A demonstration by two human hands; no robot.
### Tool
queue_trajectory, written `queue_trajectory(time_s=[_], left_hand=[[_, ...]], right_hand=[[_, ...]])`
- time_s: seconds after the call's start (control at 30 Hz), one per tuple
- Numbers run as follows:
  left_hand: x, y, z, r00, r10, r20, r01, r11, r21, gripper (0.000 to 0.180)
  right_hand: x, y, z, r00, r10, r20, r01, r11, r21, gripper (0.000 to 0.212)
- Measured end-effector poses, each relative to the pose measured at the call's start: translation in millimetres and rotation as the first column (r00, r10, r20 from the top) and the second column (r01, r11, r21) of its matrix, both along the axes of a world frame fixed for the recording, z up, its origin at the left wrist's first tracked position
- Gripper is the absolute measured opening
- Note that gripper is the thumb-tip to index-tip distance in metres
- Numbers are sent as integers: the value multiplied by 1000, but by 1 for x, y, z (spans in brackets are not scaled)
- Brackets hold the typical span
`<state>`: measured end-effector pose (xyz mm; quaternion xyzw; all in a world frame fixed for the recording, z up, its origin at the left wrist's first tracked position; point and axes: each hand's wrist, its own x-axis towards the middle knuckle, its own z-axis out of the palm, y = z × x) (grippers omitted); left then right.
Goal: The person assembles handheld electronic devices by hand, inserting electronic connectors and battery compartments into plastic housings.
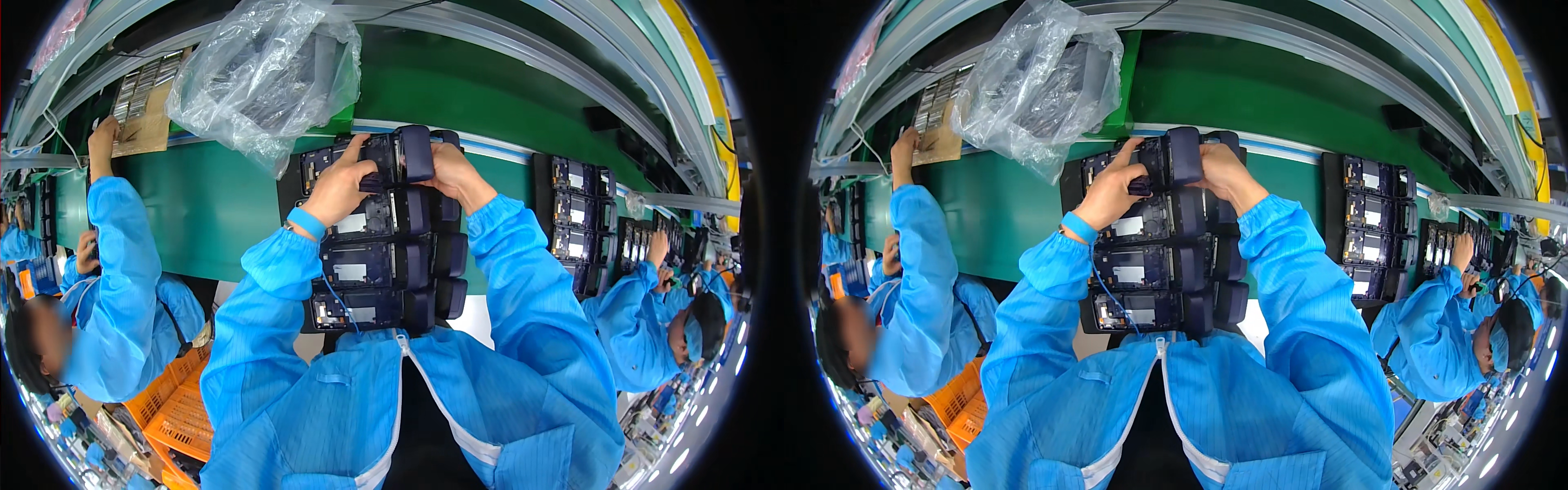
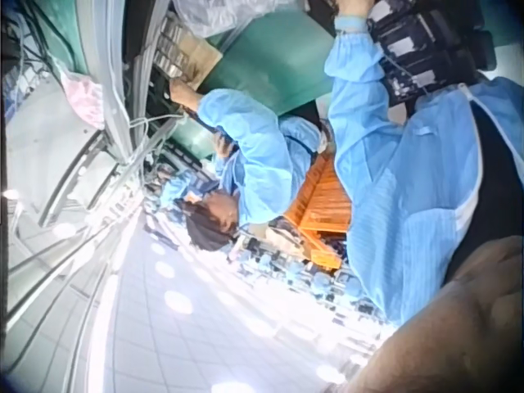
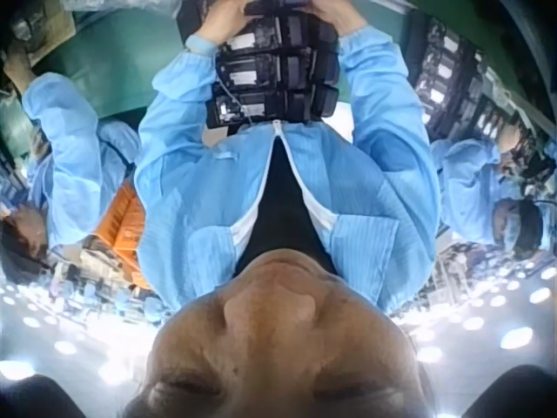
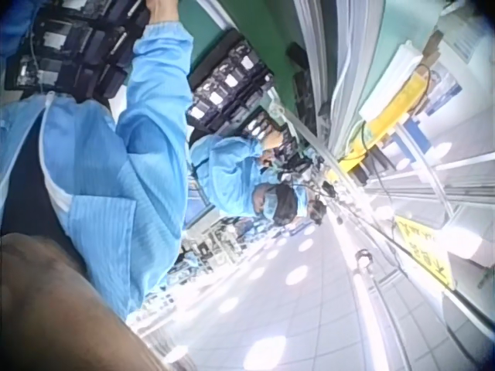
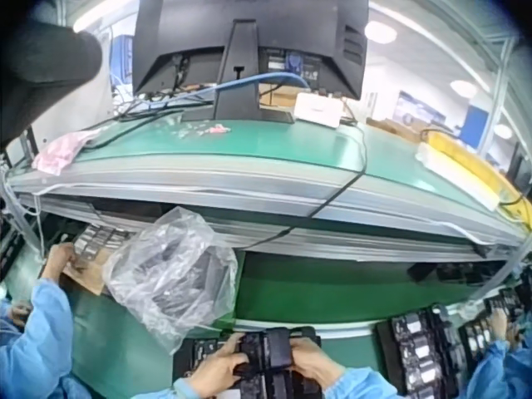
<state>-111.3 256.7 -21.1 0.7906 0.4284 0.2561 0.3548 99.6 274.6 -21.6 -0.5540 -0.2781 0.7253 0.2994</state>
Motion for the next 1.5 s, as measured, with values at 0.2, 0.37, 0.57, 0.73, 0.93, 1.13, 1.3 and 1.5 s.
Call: queue_trajectory(time_s=[0.2,0.37,0.57,0.73,0.93,1.13,1.3,1.5], left_hand=[[-1,-1,0,1000,-9,-3,9,1000,-9,27],[3,2,-3,1000,-21,-18,21,1000,-1,28],[10,8,-19,996,-34,-82,37,999,35,32],[14,12,-26,993,50,-110,-48,999,19,35],[33,-23,29,953,109,282,108,748,-654,21],[38,-57,52,647,543,535,340,423,-840,29],[38,-74,49,609,638,471,290,373,-881,25],[42,-92,53,531,733,425,227,360,-905,21]], right_hand=[[-4,3,3,997,42,63,-44,999,26,18],[2,10,-12,998,50,37,-52,997,60,19],[17,6,0,989,-17,144,-8,985,173,18],[14,-25,19,619,-402,674,-373,605,703,32],[-14,-54,46,991,-29,130,-50,824,565,17],[1,-68,44,989,-146,-7,133,886,443,16],[4,-85,47,973,-213,-83,229,914,334,16],[4,-101,45,917,-309,-252,387,842,376,21]])
